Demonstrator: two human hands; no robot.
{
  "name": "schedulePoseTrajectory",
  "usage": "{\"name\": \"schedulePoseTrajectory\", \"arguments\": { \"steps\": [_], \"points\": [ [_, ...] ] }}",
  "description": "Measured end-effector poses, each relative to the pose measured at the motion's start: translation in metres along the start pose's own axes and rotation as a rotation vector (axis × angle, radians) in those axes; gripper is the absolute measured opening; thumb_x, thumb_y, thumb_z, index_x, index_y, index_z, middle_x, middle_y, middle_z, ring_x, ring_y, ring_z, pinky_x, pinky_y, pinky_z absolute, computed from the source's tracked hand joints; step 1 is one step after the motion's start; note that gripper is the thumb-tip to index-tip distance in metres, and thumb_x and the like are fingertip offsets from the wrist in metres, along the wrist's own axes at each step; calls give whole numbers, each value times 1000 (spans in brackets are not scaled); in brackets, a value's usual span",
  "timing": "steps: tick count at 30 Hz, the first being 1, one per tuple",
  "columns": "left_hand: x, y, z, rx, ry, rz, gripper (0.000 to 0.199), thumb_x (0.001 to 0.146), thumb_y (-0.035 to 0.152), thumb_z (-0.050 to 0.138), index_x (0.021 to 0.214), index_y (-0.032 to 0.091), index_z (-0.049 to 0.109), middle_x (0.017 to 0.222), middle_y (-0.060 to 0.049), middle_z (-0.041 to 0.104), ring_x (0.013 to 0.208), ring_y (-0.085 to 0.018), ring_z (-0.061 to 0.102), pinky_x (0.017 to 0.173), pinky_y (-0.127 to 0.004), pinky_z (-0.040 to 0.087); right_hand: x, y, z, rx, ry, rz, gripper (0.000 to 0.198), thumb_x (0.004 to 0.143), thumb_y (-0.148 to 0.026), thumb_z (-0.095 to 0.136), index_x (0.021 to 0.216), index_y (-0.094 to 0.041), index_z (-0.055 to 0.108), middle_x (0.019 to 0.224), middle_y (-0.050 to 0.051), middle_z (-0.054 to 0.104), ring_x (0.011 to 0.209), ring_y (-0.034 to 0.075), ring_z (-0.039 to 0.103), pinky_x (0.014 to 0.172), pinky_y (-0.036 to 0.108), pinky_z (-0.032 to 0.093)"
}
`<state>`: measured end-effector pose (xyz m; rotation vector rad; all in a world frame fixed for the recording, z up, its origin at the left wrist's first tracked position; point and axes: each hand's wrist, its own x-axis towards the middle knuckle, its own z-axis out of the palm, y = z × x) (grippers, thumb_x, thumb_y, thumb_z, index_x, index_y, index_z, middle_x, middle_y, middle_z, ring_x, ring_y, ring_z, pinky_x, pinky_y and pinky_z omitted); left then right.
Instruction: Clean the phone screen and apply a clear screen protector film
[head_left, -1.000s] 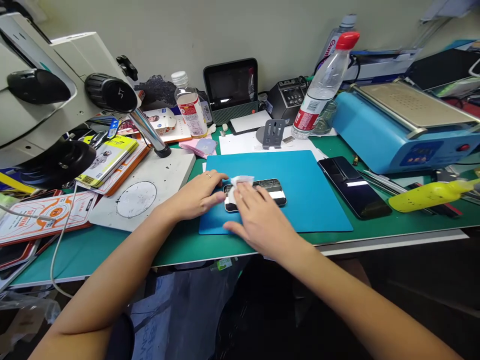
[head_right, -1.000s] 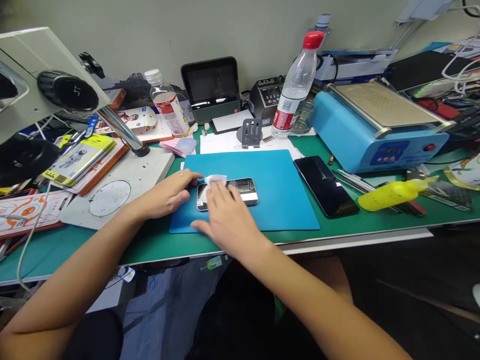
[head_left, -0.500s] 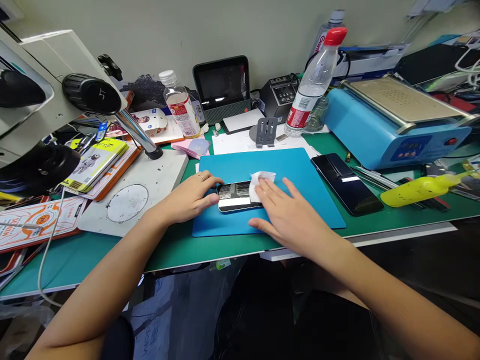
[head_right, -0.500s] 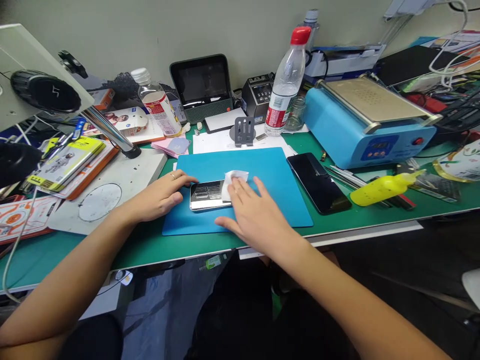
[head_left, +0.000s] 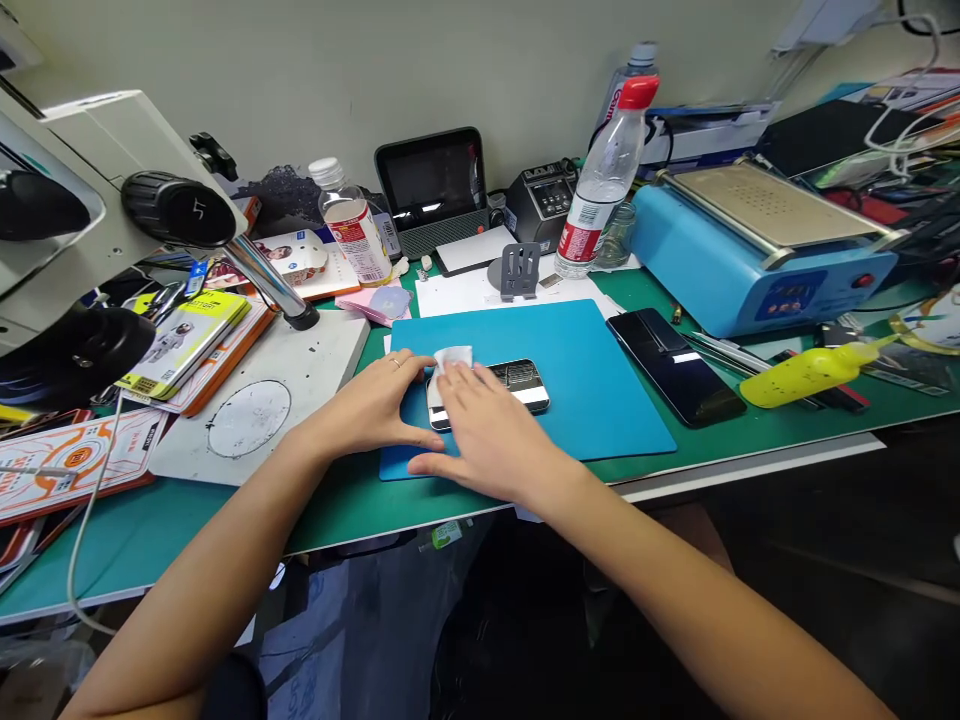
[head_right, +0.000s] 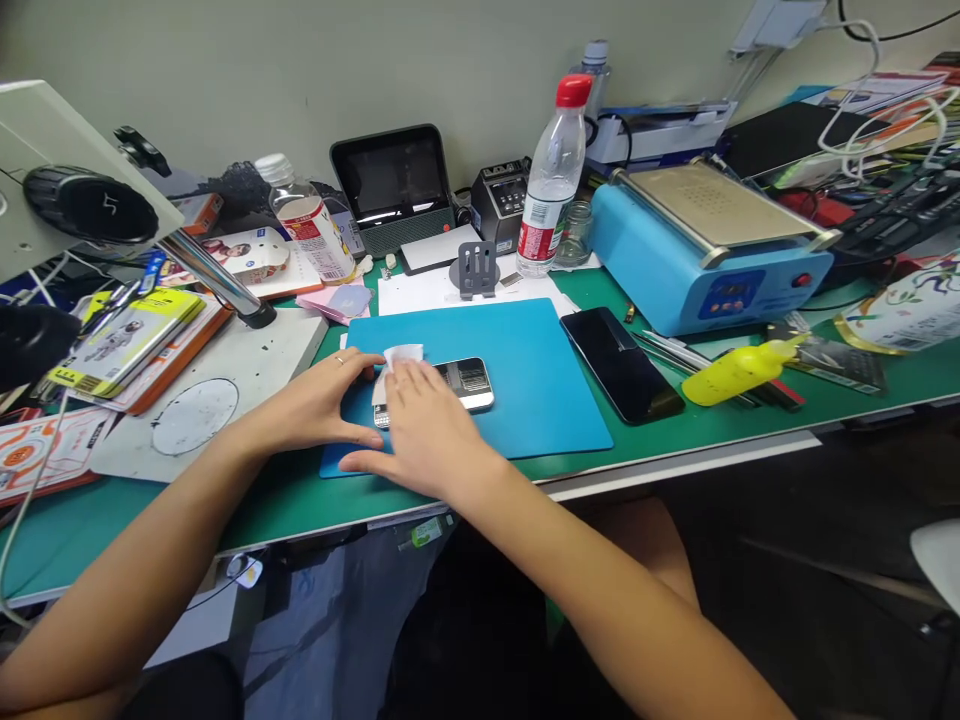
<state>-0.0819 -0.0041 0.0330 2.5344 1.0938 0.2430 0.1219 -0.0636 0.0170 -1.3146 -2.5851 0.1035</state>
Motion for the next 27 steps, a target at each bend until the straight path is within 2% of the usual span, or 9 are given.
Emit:
{"name": "schedulePoseTrajectory", "arguments": {
  "steps": [5, 11, 15, 19, 22, 27],
  "points": [
    [0, -1, 2, -11, 8, 19, 96, 72, 76, 76, 142, 18, 47, 124, -15, 61, 113, -36, 62, 97, -48, 51, 4, -14, 4, -11, -27, -63, 116, 88, -85, 38, 153, 11, 38, 162, 30, 38, 155, 41, 32, 128, 50, 25],
    [-1, -5, 1, 7, -13, 19, 101, 70, 80, 75, 145, 18, 46, 126, -16, 59, 115, -36, 61, 99, -49, 50, -29, -10, -2, -42, -16, -127, 95, 99, -73, 35, 153, 5, 44, 161, 28, 43, 153, 38, 36, 126, 51, 31],
    [-2, -3, -1, 11, -44, -11, 98, 71, 82, 73, 145, 21, 50, 128, -14, 58, 114, -35, 61, 100, -50, 50, -56, 0, -8, -116, 0, -64, 87, 102, -66, 36, 153, 4, 45, 161, 28, 42, 152, 39, 38, 123, 55, 35],
    [-1, -2, -2, 17, -60, -24, 84, 81, 77, 67, 144, 23, 56, 128, -13, 57, 114, -33, 60, 101, -49, 50, -80, 11, -15, -167, 11, 14, 82, 103, -61, 40, 152, 4, 45, 159, 28, 44, 150, 39, 42, 120, 58, 40],
    [-1, -3, -2, 9, -64, -39, 81, 83, 75, 67, 146, 25, 56, 129, -12, 57, 114, -33, 60, 102, -48, 50, -92, 16, -19, -180, 29, 79, 76, 105, -56, 41, 152, 4, 46, 159, 29, 44, 149, 39, 44, 118, 56, 43],
    [-1, -3, -2, -8, -59, -59, 80, 82, 74, 68, 146, 26, 57, 127, -11, 58, 113, -32, 60, 101, -47, 50, -103, 17, -18, -166, 69, 161, 81, 104, -60, 37, 151, 5, 47, 157, 31, 46, 147, 40, 46, 117, 58, 44]
  ]
}}
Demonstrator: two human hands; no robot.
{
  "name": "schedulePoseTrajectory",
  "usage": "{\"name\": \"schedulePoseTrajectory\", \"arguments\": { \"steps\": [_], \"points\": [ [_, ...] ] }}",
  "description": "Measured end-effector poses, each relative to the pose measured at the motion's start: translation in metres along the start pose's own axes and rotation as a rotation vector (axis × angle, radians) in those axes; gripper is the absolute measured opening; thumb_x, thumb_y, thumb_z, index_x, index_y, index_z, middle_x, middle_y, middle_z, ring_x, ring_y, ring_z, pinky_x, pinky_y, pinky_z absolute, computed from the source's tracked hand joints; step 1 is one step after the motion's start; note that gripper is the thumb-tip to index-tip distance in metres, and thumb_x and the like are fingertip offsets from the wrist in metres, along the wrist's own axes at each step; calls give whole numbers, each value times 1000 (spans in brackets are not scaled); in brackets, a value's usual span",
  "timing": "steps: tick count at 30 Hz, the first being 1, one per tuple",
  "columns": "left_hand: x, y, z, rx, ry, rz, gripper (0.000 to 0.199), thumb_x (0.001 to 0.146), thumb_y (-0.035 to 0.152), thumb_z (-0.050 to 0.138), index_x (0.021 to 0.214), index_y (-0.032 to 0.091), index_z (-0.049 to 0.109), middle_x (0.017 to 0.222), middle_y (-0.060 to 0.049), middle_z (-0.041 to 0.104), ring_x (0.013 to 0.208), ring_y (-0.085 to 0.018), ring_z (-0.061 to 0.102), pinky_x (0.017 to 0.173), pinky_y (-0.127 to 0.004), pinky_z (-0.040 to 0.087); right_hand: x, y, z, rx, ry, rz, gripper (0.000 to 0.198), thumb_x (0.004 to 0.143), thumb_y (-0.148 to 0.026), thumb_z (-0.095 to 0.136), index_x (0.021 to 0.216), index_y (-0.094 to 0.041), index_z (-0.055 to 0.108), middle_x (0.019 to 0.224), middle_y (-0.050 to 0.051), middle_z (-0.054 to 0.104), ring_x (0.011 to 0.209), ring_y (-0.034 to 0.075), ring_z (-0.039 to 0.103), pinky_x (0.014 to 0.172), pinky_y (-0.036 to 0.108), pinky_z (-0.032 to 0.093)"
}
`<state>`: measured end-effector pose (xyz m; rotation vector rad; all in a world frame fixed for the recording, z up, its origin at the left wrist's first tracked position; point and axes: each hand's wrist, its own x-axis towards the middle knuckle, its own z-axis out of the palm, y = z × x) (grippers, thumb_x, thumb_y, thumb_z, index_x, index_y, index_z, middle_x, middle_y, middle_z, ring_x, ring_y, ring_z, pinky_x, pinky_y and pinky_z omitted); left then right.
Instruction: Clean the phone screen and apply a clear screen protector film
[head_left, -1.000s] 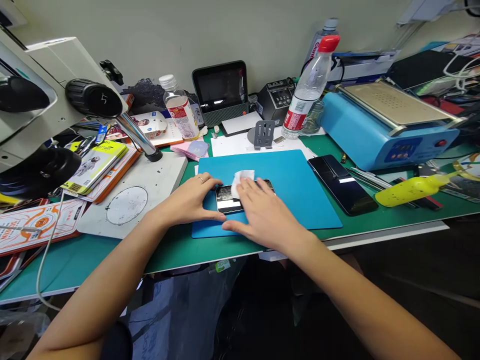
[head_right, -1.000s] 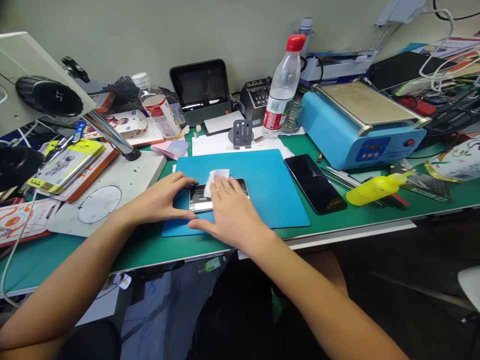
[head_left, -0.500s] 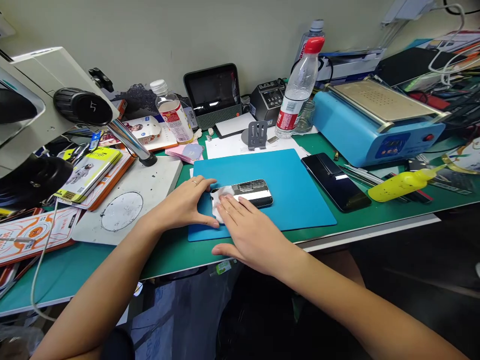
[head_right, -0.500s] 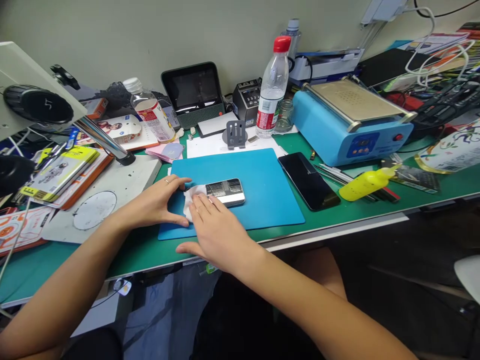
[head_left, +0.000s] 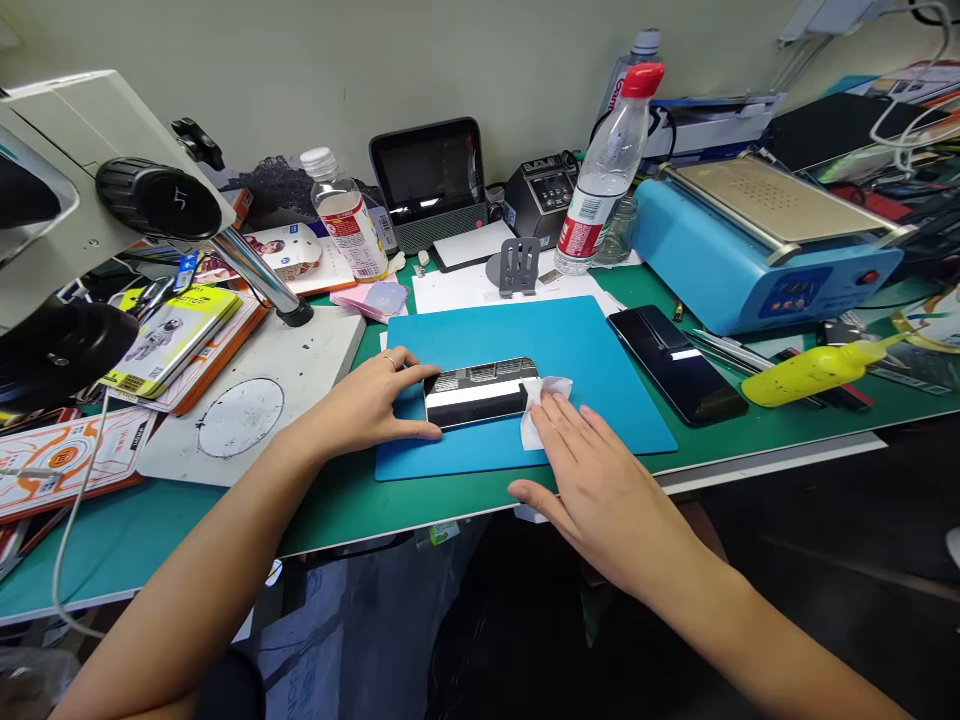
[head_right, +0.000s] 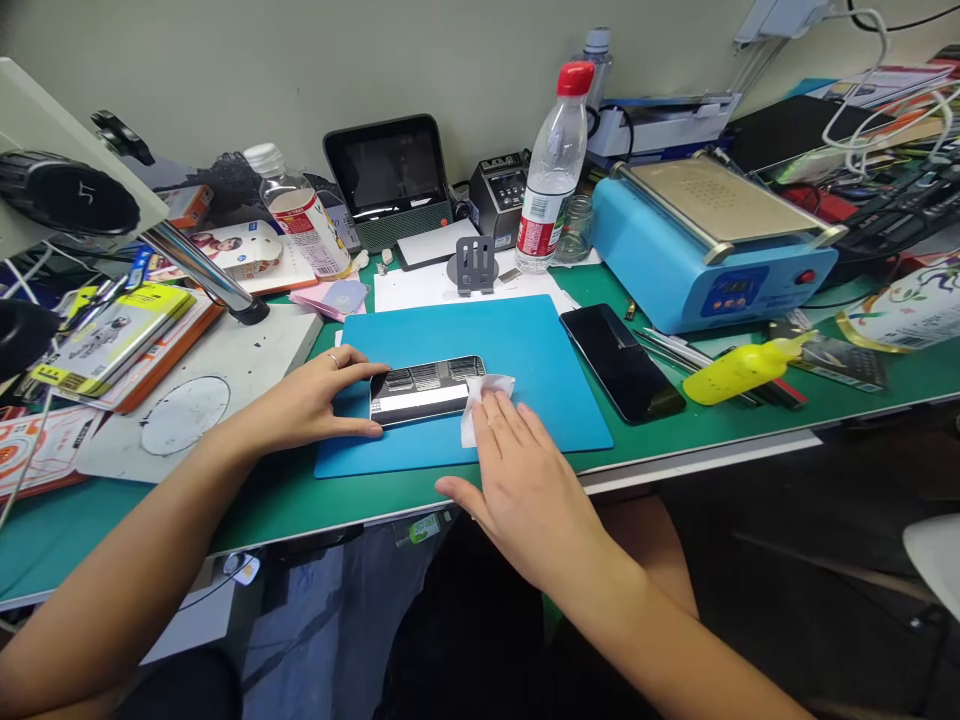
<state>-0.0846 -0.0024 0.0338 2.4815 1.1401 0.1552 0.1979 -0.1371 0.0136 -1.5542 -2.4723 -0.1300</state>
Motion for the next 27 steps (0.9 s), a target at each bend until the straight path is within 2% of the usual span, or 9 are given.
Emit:
{"name": "schedulePoseTrajectory", "arguments": {
  "steps": [7, 16, 23, 27],
  "points": [
    [0, -1, 0, -1, -3, 11, 81, 82, 74, 68, 146, 27, 57, 127, -11, 57, 113, -32, 60, 101, -48, 50, 6, 0, -1, -12, -1, 58, 90, 101, -69, 32, 150, 6, 48, 155, 32, 49, 145, 41, 48, 115, 58, 44],
    [0, -1, 0, -7, 3, 16, 79, 82, 74, 69, 145, 28, 58, 126, -10, 58, 112, -32, 60, 100, -48, 51, 5, -5, -6, -30, -35, 36, 101, 93, -78, 41, 150, 6, 47, 155, 32, 49, 145, 43, 46, 118, 59, 39],
    [0, -2, 1, -12, 2, 21, 81, 82, 75, 68, 147, 27, 56, 127, -11, 57, 114, -33, 59, 103, -49, 50, 48, 10, -2, 32, -113, 76, 103, 92, -81, 42, 152, 2, 46, 159, 27, 47, 149, 41, 40, 121, 60, 32],
    [1, -2, 1, -2, -2, 21, 82, 82, 75, 67, 147, 27, 56, 128, -12, 57, 114, -33, 59, 103, -49, 50, 65, 21, -2, 61, -115, 76, 99, 93, -80, 41, 152, -1, 48, 159, 25, 48, 148, 41, 41, 120, 61, 33]
  ]
}}
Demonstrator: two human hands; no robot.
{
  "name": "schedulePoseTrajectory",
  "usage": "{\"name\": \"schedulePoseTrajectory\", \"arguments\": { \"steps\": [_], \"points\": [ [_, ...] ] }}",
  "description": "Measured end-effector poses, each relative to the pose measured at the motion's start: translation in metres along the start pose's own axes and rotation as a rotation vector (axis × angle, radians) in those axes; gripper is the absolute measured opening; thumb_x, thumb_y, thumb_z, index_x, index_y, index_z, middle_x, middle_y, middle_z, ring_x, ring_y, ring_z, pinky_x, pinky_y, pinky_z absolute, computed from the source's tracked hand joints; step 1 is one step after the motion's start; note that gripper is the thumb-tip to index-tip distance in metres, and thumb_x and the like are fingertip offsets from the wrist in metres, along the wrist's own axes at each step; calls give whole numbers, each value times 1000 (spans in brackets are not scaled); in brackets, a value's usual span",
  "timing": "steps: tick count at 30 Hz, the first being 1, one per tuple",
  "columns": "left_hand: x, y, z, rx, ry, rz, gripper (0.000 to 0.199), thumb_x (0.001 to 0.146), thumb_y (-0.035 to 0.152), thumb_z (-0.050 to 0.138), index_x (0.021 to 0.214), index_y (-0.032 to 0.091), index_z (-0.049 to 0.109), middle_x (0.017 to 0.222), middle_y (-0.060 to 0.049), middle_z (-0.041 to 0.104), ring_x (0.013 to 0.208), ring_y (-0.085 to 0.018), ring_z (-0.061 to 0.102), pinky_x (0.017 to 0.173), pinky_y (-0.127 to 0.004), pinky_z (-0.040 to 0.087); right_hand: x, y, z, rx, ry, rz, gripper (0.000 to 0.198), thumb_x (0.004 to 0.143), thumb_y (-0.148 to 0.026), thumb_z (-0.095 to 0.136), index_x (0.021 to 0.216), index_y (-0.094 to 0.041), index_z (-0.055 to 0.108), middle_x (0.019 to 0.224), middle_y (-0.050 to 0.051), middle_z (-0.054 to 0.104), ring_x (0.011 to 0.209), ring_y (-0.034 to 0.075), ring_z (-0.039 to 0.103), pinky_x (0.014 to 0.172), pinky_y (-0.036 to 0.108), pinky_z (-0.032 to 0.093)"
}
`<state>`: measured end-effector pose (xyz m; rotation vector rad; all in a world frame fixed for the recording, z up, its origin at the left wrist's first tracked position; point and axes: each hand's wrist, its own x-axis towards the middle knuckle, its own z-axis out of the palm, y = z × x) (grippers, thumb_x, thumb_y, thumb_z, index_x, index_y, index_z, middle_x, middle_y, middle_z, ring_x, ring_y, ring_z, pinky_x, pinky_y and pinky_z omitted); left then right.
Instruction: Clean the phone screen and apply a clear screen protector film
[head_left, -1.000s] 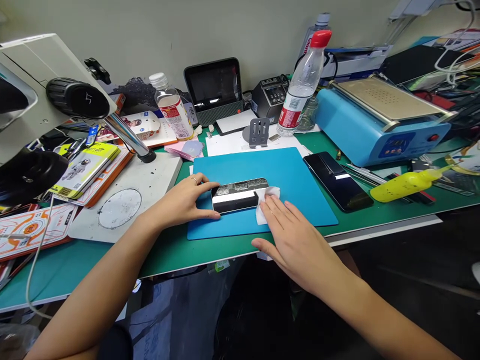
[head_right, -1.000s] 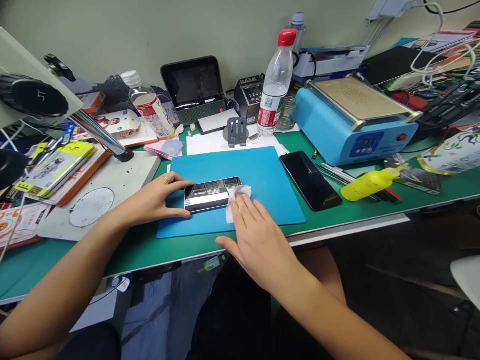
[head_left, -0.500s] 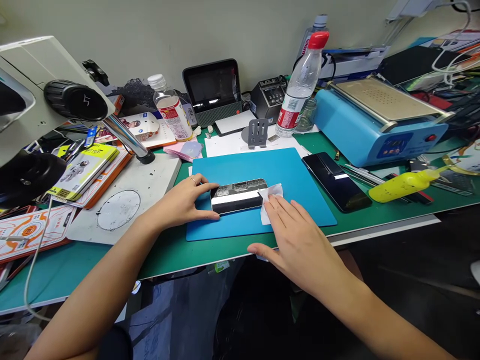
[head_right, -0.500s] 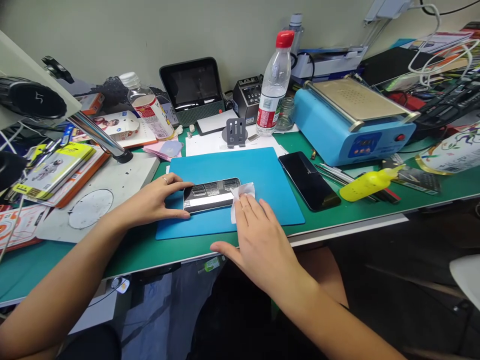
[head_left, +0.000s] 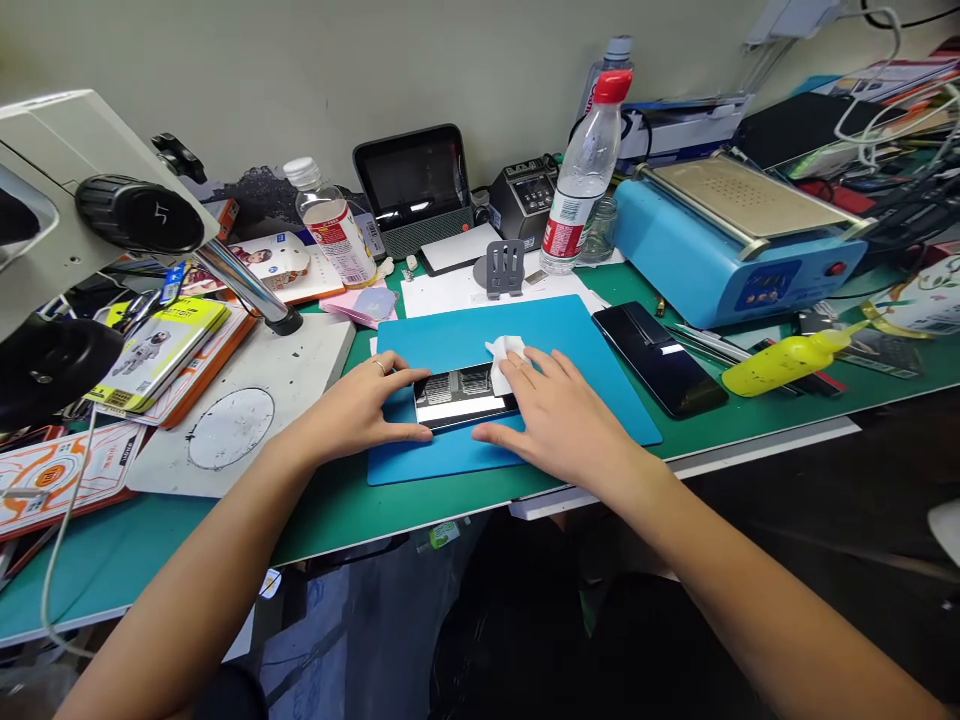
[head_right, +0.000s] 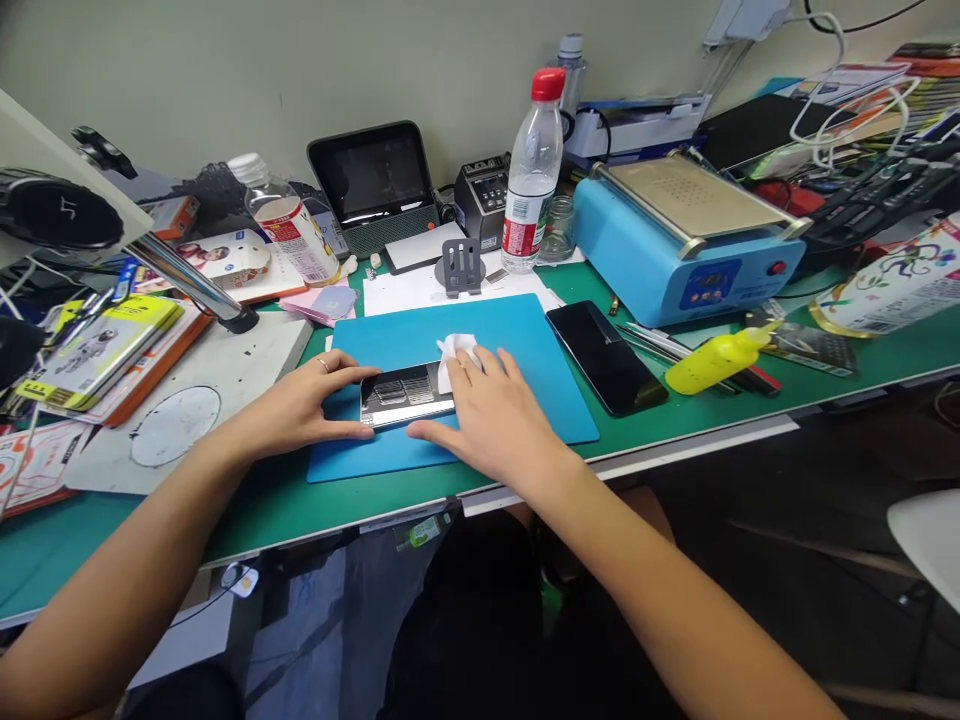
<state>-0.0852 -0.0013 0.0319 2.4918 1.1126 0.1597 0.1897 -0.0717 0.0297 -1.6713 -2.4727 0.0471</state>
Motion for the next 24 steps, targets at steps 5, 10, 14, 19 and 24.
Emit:
{"name": "schedulePoseTrajectory", "arguments": {
  "steps": [5, 10, 14, 19, 24],
  "points": [
    [0, 2, -1, -8, 0, -6, 81, 82, 75, 68, 146, 27, 57, 127, -12, 57, 113, -33, 60, 101, -49, 51, -25, -1, 1, -9, 27, -16, 98, 93, -79, 41, 153, -1, 46, 159, 25, 48, 147, 41, 42, 120, 60, 35],
    [0, 2, -2, -9, 13, -10, 79, 81, 75, 68, 145, 29, 58, 127, -11, 58, 111, -33, 61, 100, -49, 51, -44, -13, 5, -6, 54, -40, 103, 91, -82, 40, 154, -1, 44, 157, 28, 50, 149, 42, 41, 120, 62, 35],
    [0, 2, -1, -8, 27, 2, 79, 82, 77, 66, 143, 28, 59, 124, -11, 58, 108, -32, 61, 99, -48, 51, -21, -33, 11, 6, -6, -77, 108, 91, -81, 40, 155, 5, 39, 162, 29, 41, 153, 41, 36, 123, 61, 30],
    [0, -1, 1, -50, 54, 76, 106, 80, 97, 27, 142, 16, 55, 118, -16, 60, 104, -33, 60, 96, -48, 49, 12, -65, 20, 45, 6, -168, 110, 91, -82, 38, 154, 9, 39, 164, 31, 34, 155, 41, 31, 128, 57, 22],
    [-2, -4, 3, -126, 134, 127, 114, 83, 89, -6, 145, 11, 49, 113, -17, 63, 100, -31, 60, 96, -46, 47, 25, -87, 24, 47, 23, -261, 105, 93, -78, 42, 154, 7, 40, 164, 30, 35, 156, 40, 29, 129, 57, 19]
  ]
}}
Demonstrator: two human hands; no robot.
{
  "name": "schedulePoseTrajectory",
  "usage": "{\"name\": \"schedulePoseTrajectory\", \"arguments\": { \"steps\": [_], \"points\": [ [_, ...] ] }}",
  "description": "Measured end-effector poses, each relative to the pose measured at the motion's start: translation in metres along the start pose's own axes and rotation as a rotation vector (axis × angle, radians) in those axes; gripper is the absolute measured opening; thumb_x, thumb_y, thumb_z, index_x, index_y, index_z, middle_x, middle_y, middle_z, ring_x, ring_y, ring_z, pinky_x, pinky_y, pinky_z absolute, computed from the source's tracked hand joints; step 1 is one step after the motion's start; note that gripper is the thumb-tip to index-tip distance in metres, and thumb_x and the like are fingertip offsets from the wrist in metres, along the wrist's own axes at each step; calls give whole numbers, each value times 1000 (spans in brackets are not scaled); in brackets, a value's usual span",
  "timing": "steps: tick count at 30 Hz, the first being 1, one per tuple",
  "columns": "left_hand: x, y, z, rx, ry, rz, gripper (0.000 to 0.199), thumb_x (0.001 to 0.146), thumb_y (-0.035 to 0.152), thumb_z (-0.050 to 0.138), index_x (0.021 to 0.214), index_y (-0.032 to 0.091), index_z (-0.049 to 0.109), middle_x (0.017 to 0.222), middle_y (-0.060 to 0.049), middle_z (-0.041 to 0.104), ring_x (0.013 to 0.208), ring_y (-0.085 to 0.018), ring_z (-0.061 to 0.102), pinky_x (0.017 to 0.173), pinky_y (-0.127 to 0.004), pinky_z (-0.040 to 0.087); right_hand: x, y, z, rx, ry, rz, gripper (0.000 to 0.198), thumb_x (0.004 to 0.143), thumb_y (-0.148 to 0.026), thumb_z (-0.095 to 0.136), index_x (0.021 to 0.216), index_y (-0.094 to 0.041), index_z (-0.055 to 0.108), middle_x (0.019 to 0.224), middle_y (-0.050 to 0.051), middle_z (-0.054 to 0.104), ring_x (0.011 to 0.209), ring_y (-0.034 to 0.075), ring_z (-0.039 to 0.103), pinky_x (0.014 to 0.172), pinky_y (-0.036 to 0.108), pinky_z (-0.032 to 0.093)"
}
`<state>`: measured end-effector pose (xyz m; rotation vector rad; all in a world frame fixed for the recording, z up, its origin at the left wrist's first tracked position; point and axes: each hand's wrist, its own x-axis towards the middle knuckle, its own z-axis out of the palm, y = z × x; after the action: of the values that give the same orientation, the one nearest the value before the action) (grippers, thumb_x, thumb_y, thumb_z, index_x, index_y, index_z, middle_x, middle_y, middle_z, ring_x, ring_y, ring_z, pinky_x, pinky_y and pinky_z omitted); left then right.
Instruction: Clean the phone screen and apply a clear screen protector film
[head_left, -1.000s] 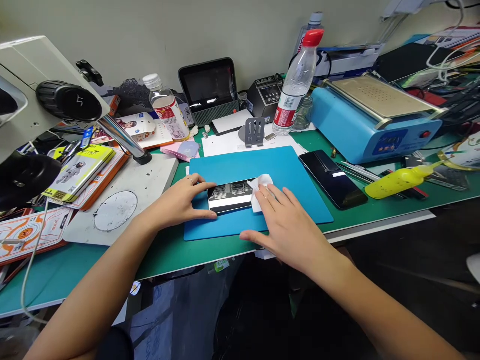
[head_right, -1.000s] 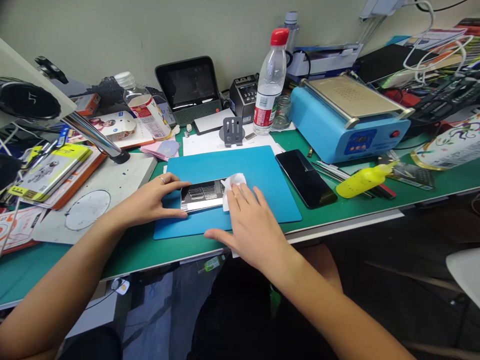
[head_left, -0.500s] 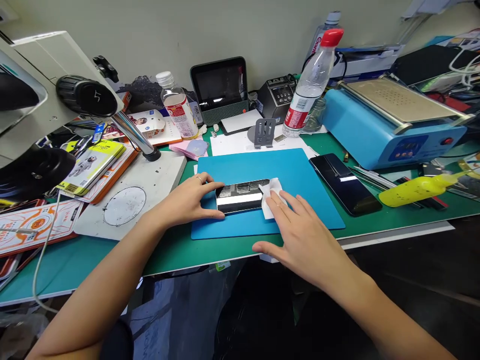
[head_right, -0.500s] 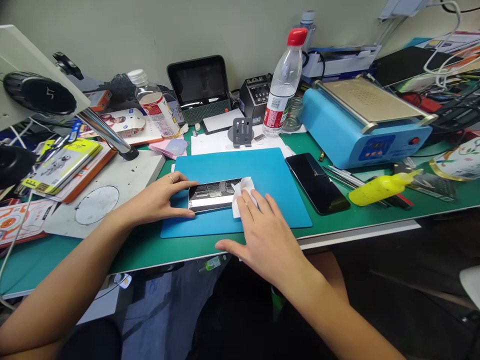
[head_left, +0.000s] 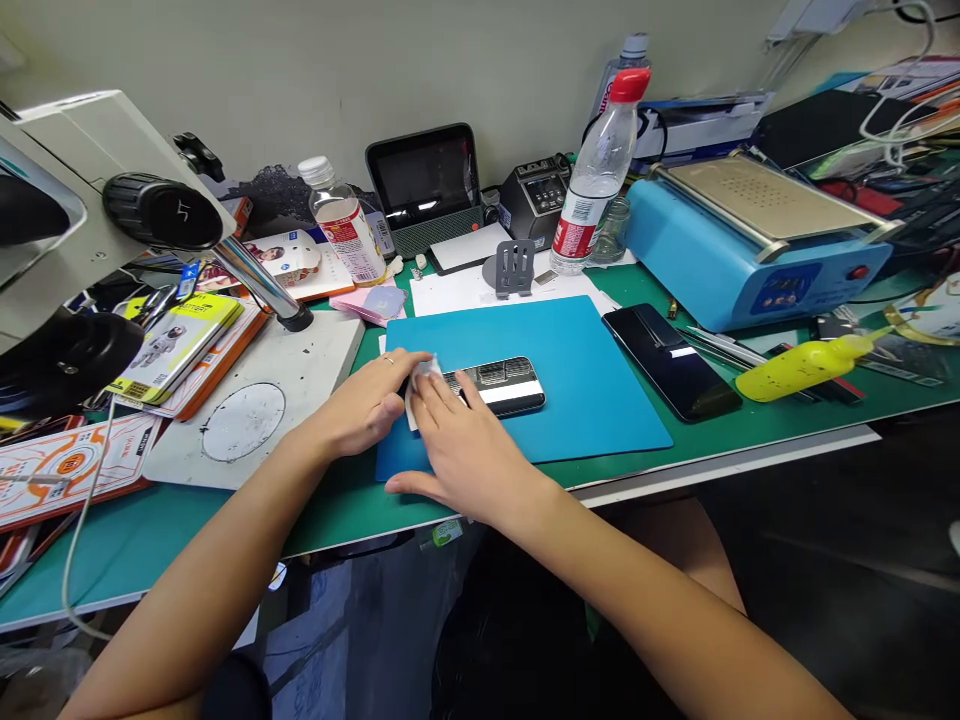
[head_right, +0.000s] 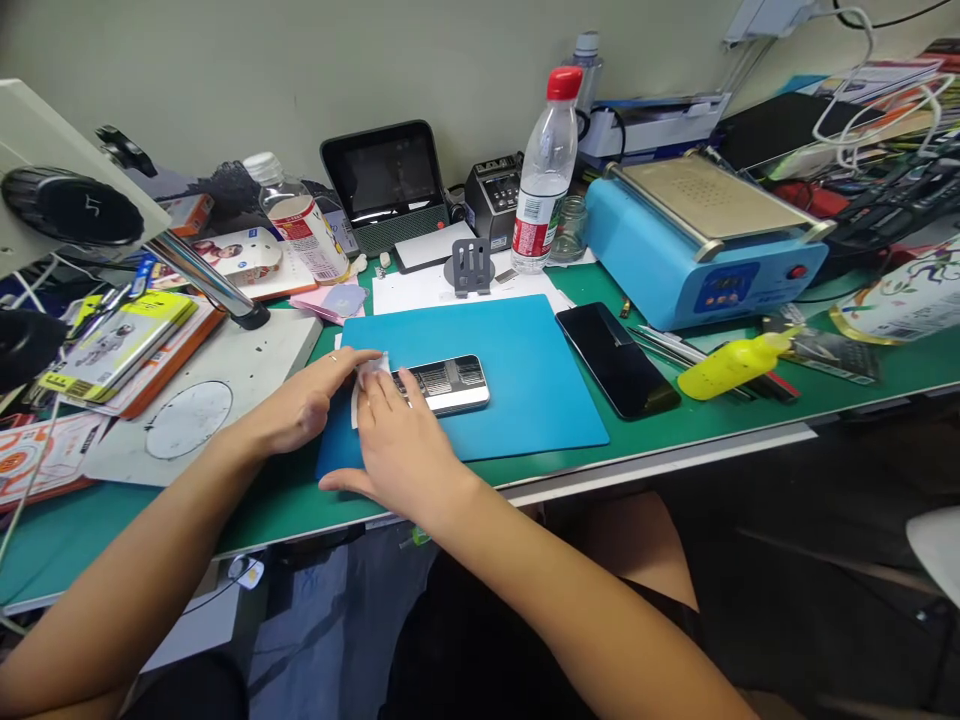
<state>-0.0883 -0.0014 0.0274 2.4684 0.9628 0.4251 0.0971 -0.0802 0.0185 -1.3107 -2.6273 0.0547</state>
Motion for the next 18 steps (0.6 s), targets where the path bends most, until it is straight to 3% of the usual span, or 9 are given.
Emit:
{"name": "schedulePoseTrajectory", "arguments": {
  "steps": [4, 9, 18],
  "points": [
    [1, 2, -1, 5, -13, -22, 116, 81, 91, -7, 143, 13, 52, 112, -16, 64, 99, -30, 60, 94, -45, 48, 0, -4, 2, 4, 22, -10, 103, 92, -76, 48, 153, 7, 41, 162, 30, 39, 155, 38, 33, 128, 52, 26],
    [1, 5, -4, -23, -32, -56, 111, 86, 86, -8, 143, 15, 56, 112, -14, 63, 100, -30, 60, 94, -47, 48, -29, 2, -2, 6, 26, -67, 91, 98, -70, 42, 151, 4, 46, 160, 28, 44, 153, 37, 37, 125, 52, 31],
    [1, 9, -8, 49, -95, -69, 80, 103, 68, 9, 141, 17, 58, 123, -14, 61, 115, -32, 58, 105, -50, 44, -89, 54, -24, -137, 8, 68, 76, 105, -60, 34, 148, 0, 51, 155, 26, 53, 147, 37, 47, 119, 59, 39]
  ]
}}
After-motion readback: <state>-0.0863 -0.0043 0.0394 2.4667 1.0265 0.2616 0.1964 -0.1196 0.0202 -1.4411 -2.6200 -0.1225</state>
